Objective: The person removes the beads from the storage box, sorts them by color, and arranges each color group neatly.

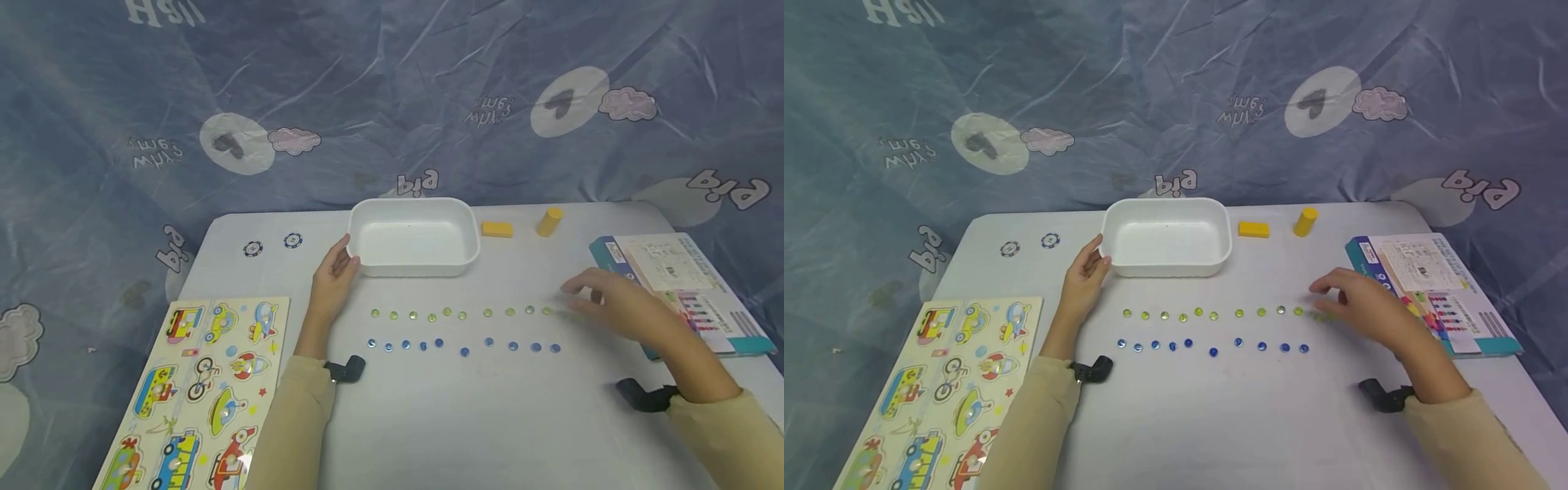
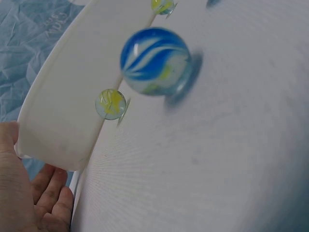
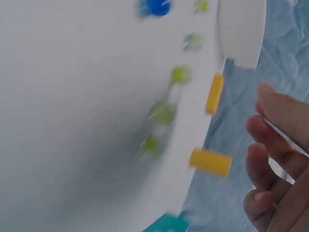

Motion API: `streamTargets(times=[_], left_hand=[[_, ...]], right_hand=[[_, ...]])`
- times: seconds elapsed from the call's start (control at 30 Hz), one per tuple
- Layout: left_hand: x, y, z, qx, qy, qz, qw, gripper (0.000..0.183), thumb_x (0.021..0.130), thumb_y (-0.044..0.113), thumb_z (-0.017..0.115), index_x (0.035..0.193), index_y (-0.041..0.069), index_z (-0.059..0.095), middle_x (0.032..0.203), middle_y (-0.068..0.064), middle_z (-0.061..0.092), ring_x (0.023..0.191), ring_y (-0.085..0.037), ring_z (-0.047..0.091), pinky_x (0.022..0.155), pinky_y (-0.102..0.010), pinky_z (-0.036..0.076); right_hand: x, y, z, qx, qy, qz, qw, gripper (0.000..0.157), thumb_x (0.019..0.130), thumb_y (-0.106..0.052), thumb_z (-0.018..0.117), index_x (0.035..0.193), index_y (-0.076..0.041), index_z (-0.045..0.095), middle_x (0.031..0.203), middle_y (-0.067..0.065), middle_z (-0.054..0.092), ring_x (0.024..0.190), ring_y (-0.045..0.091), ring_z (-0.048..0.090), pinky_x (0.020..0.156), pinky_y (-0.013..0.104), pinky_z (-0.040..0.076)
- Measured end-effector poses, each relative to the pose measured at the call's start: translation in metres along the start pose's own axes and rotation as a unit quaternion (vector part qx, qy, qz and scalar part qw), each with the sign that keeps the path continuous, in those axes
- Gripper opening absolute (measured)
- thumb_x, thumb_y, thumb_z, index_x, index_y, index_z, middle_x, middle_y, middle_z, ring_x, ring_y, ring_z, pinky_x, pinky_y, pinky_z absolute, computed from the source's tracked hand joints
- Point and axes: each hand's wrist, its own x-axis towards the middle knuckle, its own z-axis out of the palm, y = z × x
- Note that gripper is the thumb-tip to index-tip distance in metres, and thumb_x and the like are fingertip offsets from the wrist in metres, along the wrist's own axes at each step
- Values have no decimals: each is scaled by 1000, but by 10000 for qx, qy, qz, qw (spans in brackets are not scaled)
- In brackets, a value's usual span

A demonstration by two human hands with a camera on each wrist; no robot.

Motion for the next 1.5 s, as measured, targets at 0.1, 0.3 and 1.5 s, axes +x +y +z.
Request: streamTargets(times=[0.1, 0.3, 1.5], left_hand=[[4, -10, 1, 11, 46, -18, 10000, 51, 90, 48, 58, 137, 46, 38, 145, 7, 46, 131, -9, 47, 106, -21, 44], [0, 1, -1, -87, -17, -121, 9999, 52, 93, 40, 58, 140, 39, 39, 146, 3, 45, 132, -12, 47, 107, -22, 44], [-5, 17, -6, 10, -137, -93, 9999, 54, 93, 35, 58, 144, 27, 39, 146, -8, 46, 132, -18, 47, 108, -27, 44]], right_hand=[[20, -26, -3, 90, 355, -429, 9984, 27, 89, -30, 66, 114, -19, 65, 104, -1, 65, 85, 15, 54, 60, 22, 46], [77, -86, -2, 423, 406, -977, 9935, 33, 86, -27, 70, 118, -21, 64, 102, -2, 65, 89, 14, 57, 73, 30, 51], [234, -240, 71, 429, -2105, -1826, 9594, 20, 93, -14, 58, 106, -21, 71, 114, -4, 68, 111, 15, 60, 108, 35, 44]])
